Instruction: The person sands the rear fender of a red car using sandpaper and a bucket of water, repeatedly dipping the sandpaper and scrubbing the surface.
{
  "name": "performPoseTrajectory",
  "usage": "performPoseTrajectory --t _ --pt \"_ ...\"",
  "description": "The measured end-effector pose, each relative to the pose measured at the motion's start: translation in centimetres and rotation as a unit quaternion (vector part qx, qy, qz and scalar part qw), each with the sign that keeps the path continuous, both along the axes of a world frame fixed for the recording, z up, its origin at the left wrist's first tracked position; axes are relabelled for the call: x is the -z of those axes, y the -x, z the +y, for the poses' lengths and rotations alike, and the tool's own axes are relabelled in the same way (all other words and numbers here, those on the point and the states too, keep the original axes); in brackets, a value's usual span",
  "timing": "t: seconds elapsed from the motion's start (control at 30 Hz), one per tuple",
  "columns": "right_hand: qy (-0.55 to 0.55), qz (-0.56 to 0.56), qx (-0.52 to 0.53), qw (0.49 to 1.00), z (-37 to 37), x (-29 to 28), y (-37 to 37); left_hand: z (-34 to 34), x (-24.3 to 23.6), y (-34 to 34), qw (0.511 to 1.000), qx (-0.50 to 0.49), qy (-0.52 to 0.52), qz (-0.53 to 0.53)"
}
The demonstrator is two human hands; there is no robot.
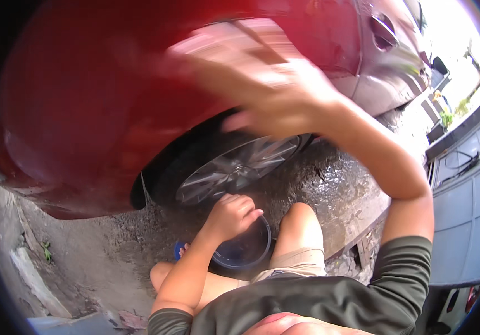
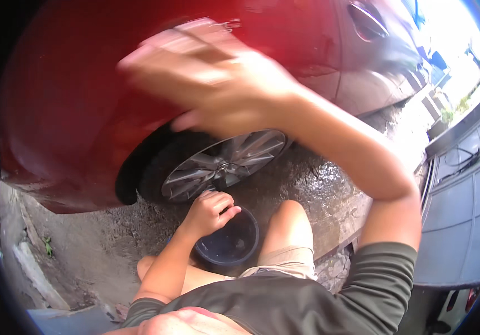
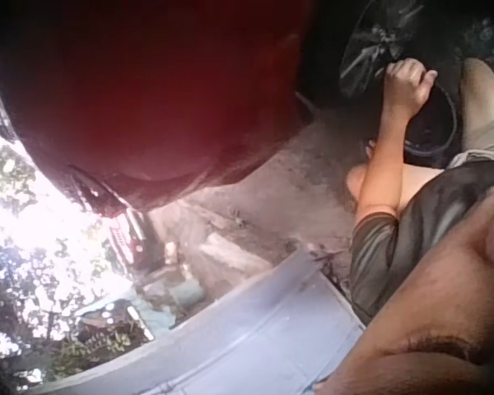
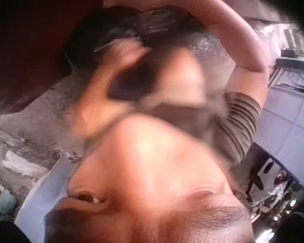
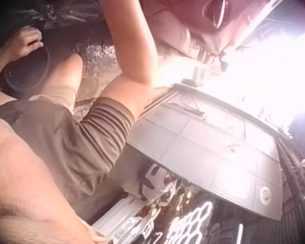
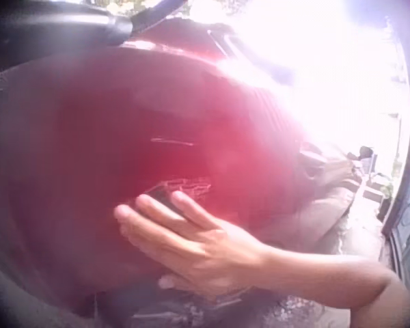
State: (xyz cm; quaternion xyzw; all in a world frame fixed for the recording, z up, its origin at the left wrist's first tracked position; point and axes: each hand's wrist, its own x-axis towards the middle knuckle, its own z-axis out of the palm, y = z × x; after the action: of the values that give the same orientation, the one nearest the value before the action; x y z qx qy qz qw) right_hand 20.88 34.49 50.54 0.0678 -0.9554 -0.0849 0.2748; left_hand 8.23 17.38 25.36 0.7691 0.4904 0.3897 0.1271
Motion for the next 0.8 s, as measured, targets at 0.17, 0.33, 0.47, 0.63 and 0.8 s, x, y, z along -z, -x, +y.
performPoseTrajectory --t 0.17,0.33,0.47,0.63,0.8 --pt "-0.089 0.143 -0.068 0.983 -3.5 1.4 5.3 0.6 3.5 0.8 0.993 -0.041 0.035 0.104" --pt "-0.041 0.291 0.335 0.895 5.8 9.9 -11.3 0.4 0.8 -1.5 0.996 -0.002 0.046 0.082" --pt "0.077 0.242 0.17 0.952 -2.4 7.9 2.2 -0.1 1.3 0.3 0.994 0.004 0.072 0.083" --pt "0.05 0.299 0.21 0.929 -3.2 8.0 2.4 -0.1 1.4 1.4 0.987 -0.034 0.099 0.121" --pt "0.108 0.457 0.238 0.85 0.7 9.9 -0.4 -0.3 0.1 0.4 0.989 -0.039 0.1 0.102"
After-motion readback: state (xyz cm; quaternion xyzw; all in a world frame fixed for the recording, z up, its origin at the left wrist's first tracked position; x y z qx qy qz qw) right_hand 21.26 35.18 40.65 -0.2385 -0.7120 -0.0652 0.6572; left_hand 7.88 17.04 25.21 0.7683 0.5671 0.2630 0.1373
